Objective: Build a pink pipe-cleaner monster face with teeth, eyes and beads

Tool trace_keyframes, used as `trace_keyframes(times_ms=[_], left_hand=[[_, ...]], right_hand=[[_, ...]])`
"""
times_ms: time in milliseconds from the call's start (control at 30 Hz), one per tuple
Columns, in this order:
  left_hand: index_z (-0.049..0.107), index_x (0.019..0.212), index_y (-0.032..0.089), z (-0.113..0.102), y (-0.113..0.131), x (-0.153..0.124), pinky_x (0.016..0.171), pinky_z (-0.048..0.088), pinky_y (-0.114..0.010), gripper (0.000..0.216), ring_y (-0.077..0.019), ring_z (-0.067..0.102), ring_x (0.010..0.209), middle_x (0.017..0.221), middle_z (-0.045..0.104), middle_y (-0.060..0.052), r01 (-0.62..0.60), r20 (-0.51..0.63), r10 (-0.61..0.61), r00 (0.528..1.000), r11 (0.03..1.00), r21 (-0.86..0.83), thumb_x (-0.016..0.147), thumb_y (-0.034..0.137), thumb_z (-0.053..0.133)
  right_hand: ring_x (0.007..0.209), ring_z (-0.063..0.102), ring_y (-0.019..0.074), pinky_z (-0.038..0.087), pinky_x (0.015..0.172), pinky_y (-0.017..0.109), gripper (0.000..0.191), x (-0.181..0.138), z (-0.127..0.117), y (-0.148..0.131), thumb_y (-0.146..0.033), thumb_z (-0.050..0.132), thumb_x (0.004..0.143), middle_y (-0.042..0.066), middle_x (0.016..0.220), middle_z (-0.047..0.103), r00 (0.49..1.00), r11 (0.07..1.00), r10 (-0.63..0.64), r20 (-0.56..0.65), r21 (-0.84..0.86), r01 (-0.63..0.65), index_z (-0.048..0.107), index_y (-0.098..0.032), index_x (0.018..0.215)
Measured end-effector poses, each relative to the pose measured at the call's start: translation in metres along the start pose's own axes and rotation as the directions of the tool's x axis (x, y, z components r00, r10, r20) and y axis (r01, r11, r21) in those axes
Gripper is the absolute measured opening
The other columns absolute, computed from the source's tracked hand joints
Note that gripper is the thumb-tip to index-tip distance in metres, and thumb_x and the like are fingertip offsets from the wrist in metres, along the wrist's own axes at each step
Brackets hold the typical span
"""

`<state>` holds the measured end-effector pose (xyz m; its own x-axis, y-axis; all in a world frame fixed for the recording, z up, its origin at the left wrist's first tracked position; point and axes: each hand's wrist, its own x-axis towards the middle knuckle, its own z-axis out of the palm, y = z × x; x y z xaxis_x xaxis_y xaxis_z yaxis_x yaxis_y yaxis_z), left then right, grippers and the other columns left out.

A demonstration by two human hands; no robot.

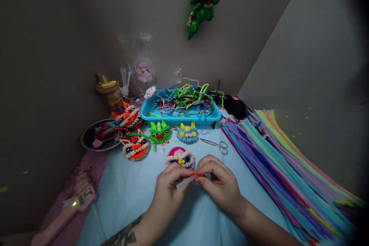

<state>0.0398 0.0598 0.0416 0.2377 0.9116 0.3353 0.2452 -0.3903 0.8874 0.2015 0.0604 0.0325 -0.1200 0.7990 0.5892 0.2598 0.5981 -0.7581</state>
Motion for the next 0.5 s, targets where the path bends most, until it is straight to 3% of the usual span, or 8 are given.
trace_keyframes(times_ms=[333,500], left_hand=[[0.069,0.084,0.018,0.0003,-0.0025,-0.0062,0.061,0.044,-0.024,0.014,-0.0148,0.058,0.069,0.073,0.063,-0.004,-0.015,0.06,0.011,0.998,0.998,0.067,0.081,0.016,0.056],[0.067,0.089,0.018,0.0023,-0.0004,-0.0053,0.068,0.045,-0.025,0.017,-0.0158,0.059,0.077,0.081,0.064,-0.005,0.051,0.071,-0.053,0.996,0.998,0.041,0.084,0.017,0.051]], right_hand=[[0.073,0.059,0.0142,0.048,0.066,0.027,0.009,0.0002,-0.0008,0.0,-0.012,0.062,0.08,0.001,0.074,0.061,0.999,0.999,0.028,0.021,-0.028,-0.027,0.061,-0.02,0.078],[0.072,0.059,0.0147,0.048,0.064,0.026,0.008,0.0017,-0.0017,0.0005,-0.013,0.063,0.08,0.001,0.073,0.06,1.0,0.997,0.0,0.005,-0.081,0.0,0.06,-0.02,0.078]])
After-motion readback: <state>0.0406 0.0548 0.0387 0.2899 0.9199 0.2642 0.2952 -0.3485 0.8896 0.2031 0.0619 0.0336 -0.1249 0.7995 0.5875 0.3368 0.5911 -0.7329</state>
